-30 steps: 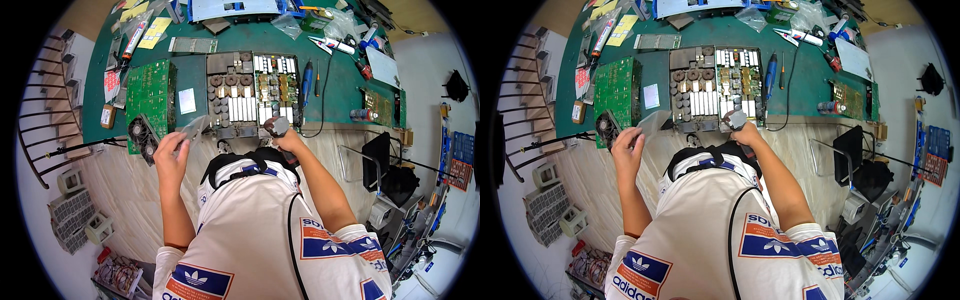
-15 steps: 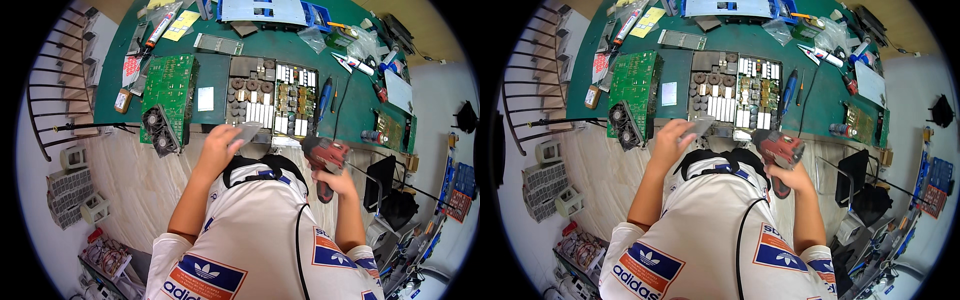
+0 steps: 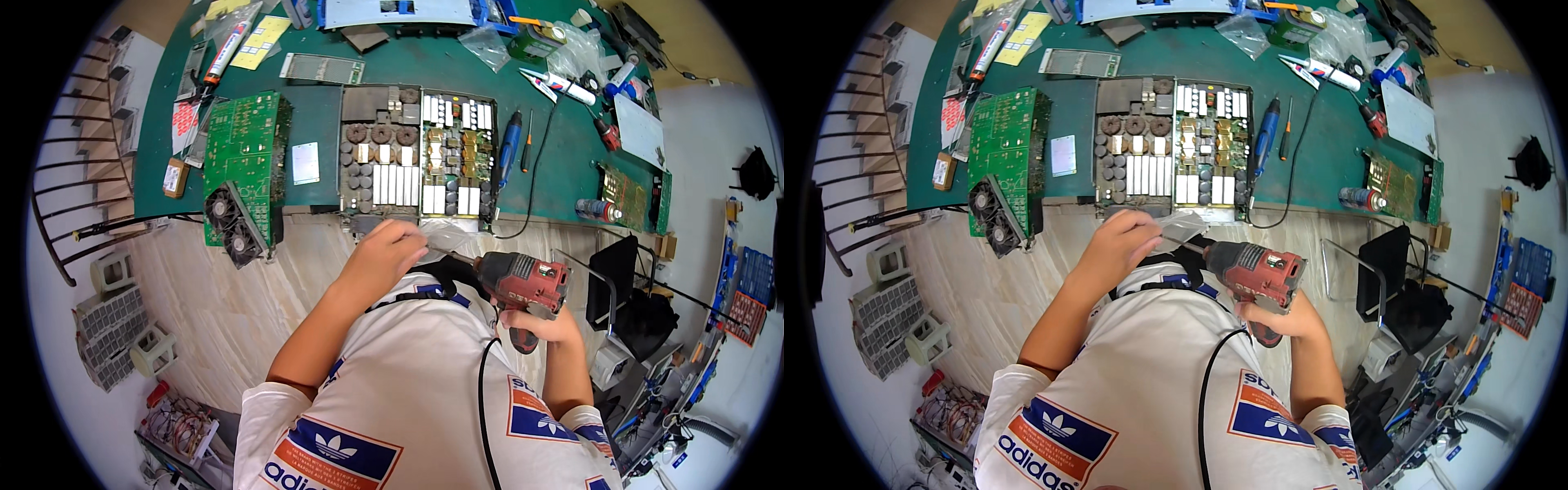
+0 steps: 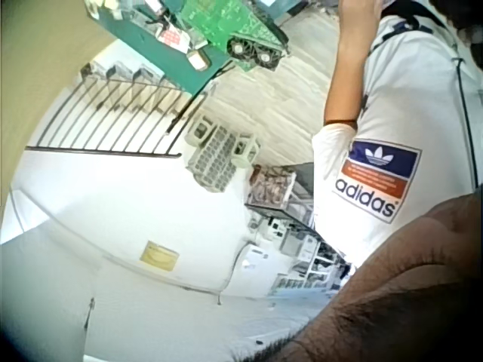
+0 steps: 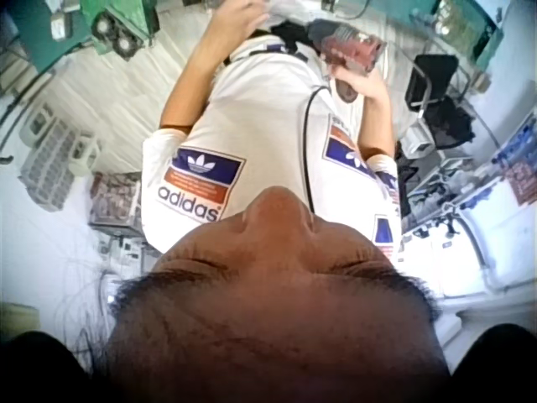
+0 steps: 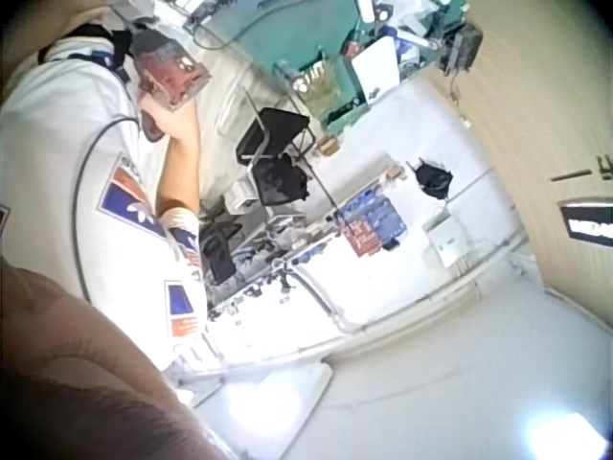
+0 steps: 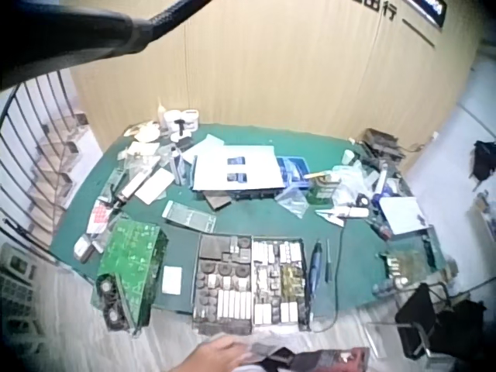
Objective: The person removes screws from a metal electronic enclosure using a manual screwdriver and a power drill, then lifts off the top cover and handles the internal circuit boards and components.
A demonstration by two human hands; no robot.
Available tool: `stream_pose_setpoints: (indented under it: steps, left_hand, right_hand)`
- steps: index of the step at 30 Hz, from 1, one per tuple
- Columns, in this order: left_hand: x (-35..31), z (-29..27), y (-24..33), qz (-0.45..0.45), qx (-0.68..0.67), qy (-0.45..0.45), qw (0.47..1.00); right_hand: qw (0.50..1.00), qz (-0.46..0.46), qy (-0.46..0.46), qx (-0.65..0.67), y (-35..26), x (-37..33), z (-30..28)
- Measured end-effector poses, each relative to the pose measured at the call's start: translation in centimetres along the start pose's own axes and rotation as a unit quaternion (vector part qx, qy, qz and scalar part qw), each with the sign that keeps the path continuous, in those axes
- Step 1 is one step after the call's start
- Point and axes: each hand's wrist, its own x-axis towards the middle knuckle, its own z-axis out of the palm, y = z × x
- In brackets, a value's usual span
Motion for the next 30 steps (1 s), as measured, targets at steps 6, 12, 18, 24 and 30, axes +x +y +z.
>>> stream_pose_setpoints:
  steps: [6,12,18,24,30]
  left_hand:
    - [0.7,2.4,-0.2,-0.025,0.005,0.002,1.000]
    - [1.2,1.2,0.8,-0.087,0.079,0.062,0.991]
    - [0.5,0.7,2.0,-0.176,0.133,0.129,0.967]
    - [-1.1,0.9,2.6,-0.238,0.157,0.176,0.942]
    - [-1.5,1.1,2.5,-0.259,0.155,0.188,0.935]
  right_hand:
    - [0.997,0.035,0.027,0.070,0.9,-1.0,-3.2]
    - [0.991,0.036,0.126,0.014,3.7,1.0,-10.5]
    - [0.975,0.099,0.164,-0.112,9.1,8.2,-15.2]
    - [0.971,0.112,0.145,-0.156,13.7,12.7,-16.2]
    - [0.959,0.123,0.136,-0.217,15.0,14.5,-16.4]
